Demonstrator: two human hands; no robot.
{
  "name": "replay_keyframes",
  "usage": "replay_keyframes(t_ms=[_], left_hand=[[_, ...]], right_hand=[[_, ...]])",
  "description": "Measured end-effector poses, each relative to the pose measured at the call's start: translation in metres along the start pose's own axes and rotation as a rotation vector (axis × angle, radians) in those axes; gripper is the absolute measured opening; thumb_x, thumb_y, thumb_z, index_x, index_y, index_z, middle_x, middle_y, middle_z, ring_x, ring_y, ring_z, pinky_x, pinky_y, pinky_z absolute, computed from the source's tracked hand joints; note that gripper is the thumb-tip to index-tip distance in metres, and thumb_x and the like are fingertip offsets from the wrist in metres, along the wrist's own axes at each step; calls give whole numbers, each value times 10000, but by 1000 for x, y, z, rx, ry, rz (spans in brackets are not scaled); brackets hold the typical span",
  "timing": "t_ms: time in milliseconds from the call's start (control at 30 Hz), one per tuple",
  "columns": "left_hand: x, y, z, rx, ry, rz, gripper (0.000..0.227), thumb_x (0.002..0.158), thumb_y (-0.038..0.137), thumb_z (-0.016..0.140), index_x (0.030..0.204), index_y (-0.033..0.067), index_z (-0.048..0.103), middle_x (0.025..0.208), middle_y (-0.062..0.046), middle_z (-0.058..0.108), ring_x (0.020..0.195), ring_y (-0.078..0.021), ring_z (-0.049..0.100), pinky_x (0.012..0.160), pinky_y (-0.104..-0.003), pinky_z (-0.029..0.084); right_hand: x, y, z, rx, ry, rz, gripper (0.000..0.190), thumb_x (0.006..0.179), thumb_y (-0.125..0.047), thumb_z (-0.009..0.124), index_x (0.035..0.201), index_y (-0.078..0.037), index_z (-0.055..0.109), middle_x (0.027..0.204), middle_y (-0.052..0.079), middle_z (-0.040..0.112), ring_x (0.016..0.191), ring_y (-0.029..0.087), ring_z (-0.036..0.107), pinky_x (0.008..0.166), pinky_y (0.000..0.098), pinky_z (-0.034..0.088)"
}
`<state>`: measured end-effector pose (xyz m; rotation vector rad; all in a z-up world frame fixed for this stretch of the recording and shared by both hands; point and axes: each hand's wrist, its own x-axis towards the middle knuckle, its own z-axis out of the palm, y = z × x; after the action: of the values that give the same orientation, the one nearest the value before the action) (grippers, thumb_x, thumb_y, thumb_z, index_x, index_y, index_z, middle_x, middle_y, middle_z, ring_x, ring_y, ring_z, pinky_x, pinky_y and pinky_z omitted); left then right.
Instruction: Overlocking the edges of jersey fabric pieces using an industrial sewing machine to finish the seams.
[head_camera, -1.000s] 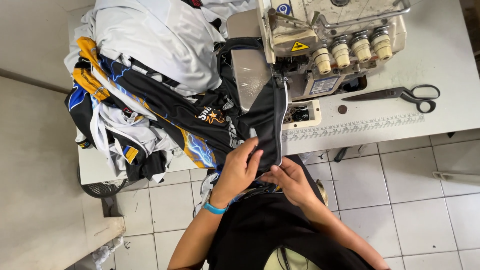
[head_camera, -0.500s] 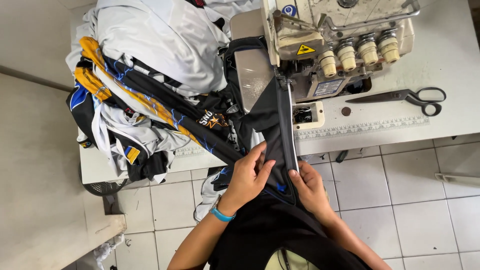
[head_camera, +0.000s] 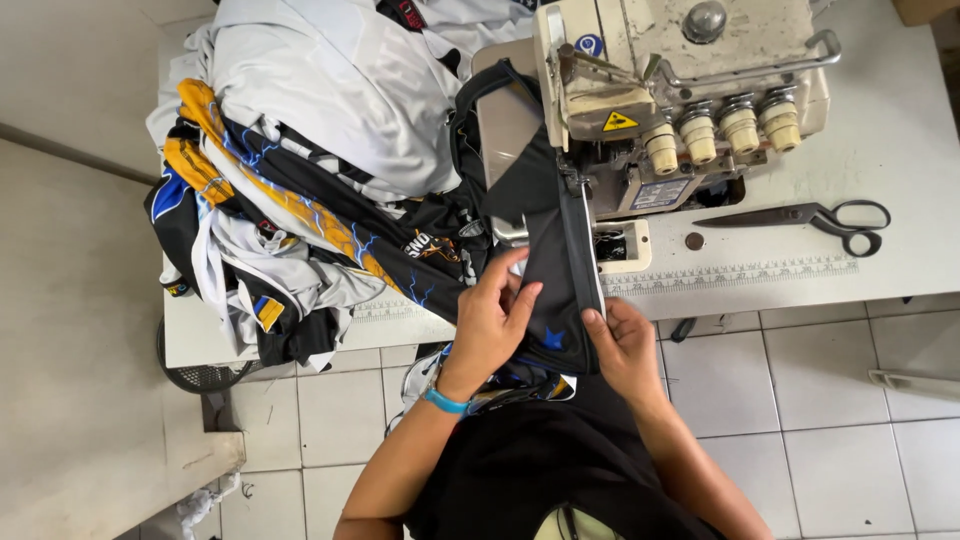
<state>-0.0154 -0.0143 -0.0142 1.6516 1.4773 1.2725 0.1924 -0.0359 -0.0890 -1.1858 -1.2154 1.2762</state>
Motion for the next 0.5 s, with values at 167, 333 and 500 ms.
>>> replay_keyframes(t_ms=[167,333,500], left_hand=[[19,7,-4,114,91,-13,383,950,199,703,1313,142,594,771,-90,708,628,-349,672,592,-427,540],[35,-2,-1,275,165,40,328,963,286,700,1253,176,594,762,-43,687,652,-304,680,633,-408,555],[42,-10,-3,392,244,128,258,965,313,713,1133,152,602,693,3,618,618,-237,642,637,-358,556]], right_hand=[[19,-6,10,-6,-11,-74,141,1028,-111,645,972,1,710,576,32,636,531,59,547,495,191,432],[38,8,10,21,-20,-84,148,1040,-105,631,1011,18,709,627,56,674,561,69,583,513,201,472],[46,4,15,-20,-24,-84,123,1040,-68,630,1010,16,715,680,53,670,633,64,587,545,199,501]])
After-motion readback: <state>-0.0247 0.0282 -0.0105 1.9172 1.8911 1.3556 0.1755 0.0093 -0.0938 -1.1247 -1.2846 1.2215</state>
